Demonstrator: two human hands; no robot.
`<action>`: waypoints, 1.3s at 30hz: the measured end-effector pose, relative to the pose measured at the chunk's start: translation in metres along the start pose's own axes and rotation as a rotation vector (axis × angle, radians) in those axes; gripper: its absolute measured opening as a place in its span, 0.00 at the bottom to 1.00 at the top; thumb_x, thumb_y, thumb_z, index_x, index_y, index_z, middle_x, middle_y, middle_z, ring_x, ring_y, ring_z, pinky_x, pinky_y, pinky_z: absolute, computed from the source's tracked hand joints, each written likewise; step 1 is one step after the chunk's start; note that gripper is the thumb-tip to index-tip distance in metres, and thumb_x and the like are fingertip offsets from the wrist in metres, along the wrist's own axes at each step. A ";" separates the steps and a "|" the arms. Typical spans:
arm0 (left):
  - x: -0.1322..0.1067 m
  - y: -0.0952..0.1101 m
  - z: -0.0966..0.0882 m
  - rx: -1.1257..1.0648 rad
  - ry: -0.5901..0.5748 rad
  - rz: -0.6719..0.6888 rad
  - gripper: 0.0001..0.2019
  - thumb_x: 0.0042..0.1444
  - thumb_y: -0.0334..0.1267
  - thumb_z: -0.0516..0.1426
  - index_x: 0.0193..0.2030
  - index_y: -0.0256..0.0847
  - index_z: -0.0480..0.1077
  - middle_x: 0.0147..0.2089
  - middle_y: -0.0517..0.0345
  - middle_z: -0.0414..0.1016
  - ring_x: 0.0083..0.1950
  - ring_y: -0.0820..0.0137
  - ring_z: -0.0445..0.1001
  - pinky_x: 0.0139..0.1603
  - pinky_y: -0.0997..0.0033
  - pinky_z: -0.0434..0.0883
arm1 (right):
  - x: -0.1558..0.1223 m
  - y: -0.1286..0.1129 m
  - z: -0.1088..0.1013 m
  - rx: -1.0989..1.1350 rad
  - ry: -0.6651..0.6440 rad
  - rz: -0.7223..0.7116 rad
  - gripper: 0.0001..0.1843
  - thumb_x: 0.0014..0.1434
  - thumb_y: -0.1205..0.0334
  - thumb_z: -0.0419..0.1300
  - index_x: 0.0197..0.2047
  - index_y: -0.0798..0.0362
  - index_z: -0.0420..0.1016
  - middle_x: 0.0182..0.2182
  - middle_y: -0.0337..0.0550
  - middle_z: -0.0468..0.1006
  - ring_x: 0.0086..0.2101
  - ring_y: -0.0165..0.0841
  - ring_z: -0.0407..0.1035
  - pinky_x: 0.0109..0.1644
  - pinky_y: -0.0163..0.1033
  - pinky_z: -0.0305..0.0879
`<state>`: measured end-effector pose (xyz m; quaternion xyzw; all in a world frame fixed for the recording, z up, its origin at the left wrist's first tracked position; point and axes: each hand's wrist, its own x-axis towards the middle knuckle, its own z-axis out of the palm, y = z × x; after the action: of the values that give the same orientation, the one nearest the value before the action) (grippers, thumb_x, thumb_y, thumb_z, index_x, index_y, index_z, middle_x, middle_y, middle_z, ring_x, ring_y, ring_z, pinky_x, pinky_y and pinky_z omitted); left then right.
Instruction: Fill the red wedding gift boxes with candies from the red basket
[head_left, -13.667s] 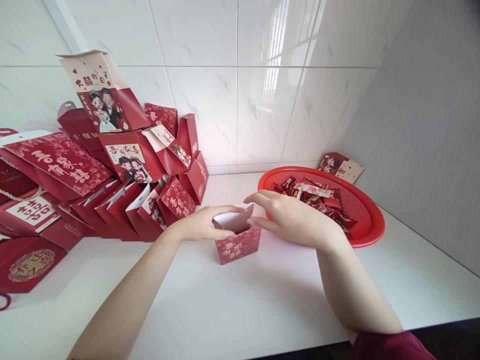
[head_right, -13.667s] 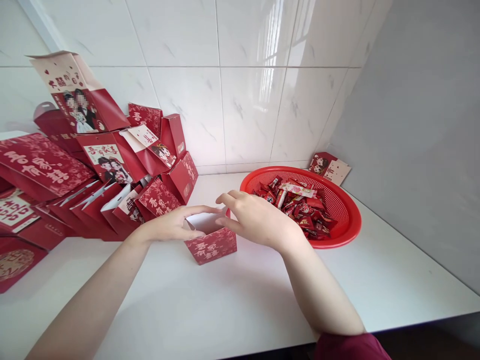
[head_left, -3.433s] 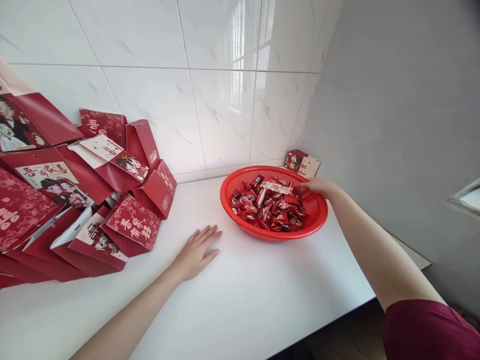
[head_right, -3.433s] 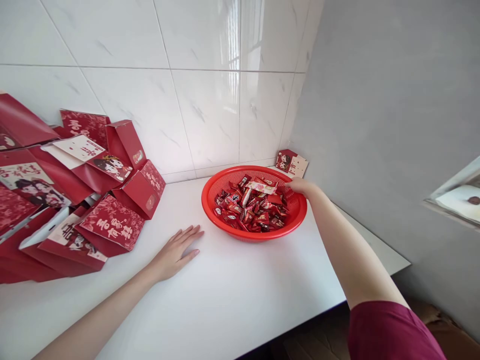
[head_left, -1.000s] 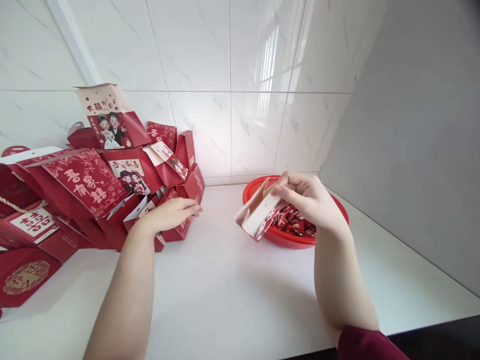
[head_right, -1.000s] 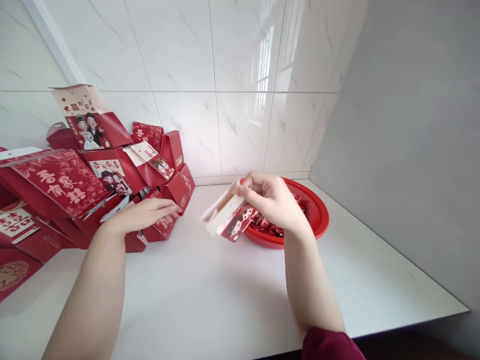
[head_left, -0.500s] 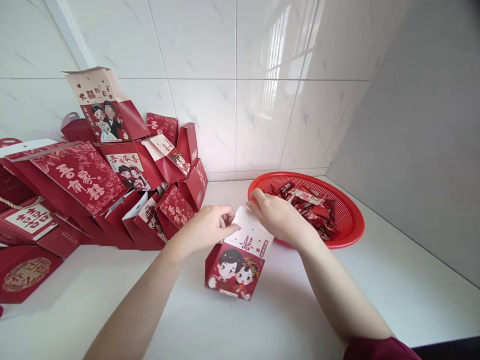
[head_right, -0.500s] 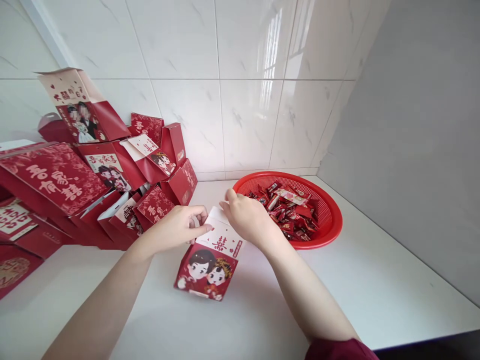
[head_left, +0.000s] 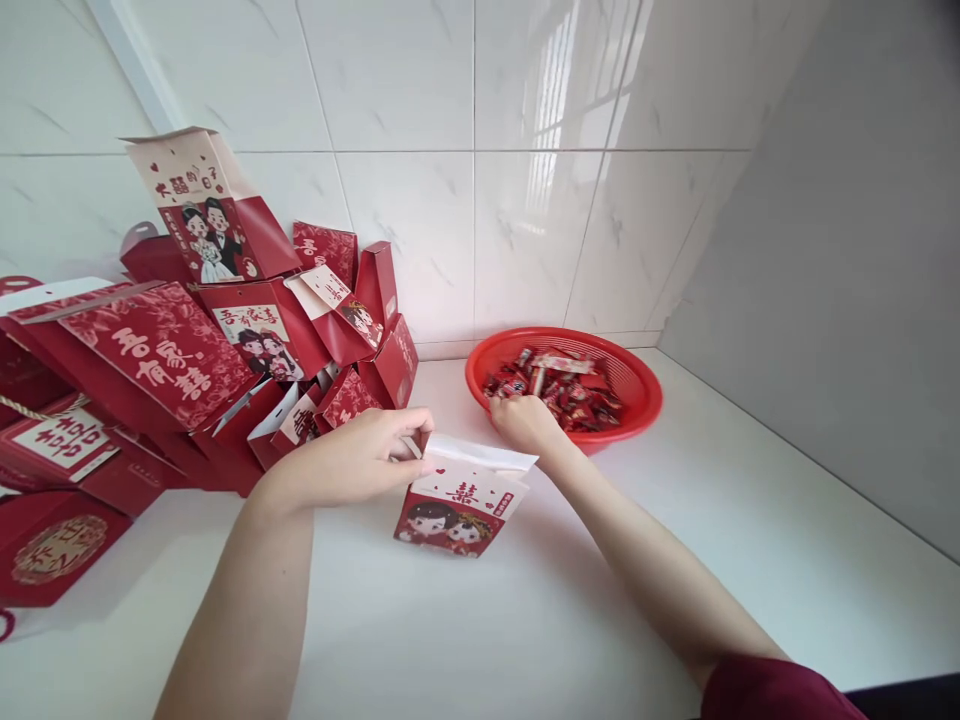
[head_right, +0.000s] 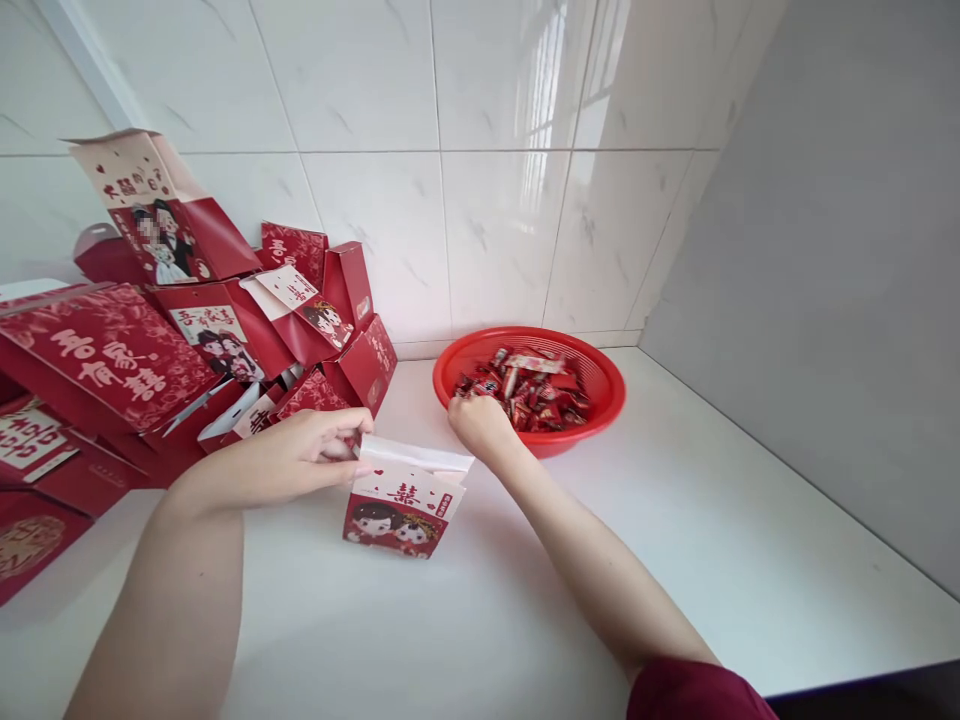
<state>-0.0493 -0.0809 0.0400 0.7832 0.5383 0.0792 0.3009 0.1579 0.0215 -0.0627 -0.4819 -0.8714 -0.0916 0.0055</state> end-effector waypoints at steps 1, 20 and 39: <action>0.001 -0.001 0.000 0.033 0.000 0.007 0.09 0.57 0.44 0.55 0.35 0.42 0.61 0.27 0.64 0.65 0.29 0.72 0.65 0.29 0.75 0.58 | 0.001 0.004 0.003 0.008 0.032 -0.023 0.15 0.67 0.72 0.45 0.50 0.63 0.70 0.41 0.61 0.79 0.42 0.41 0.75 0.40 0.38 0.65; 0.028 -0.007 0.012 0.075 0.010 -0.064 0.18 0.60 0.52 0.51 0.28 0.39 0.63 0.30 0.59 0.72 0.31 0.70 0.71 0.28 0.73 0.59 | 0.004 0.041 0.039 0.418 0.398 -0.395 0.15 0.62 0.53 0.56 0.40 0.53 0.80 0.31 0.46 0.81 0.29 0.33 0.70 0.30 0.36 0.51; 0.025 -0.001 0.014 0.168 0.092 -0.054 0.25 0.59 0.56 0.49 0.21 0.39 0.56 0.22 0.62 0.53 0.24 0.74 0.53 0.25 0.70 0.47 | -0.068 0.037 -0.074 1.334 0.514 -0.458 0.17 0.66 0.54 0.55 0.31 0.53 0.77 0.38 0.45 0.79 0.41 0.32 0.73 0.47 0.40 0.70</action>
<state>-0.0338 -0.0635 0.0227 0.7863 0.5774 0.0615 0.2110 0.2193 -0.0284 0.0090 -0.1464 -0.7919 0.3474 0.4804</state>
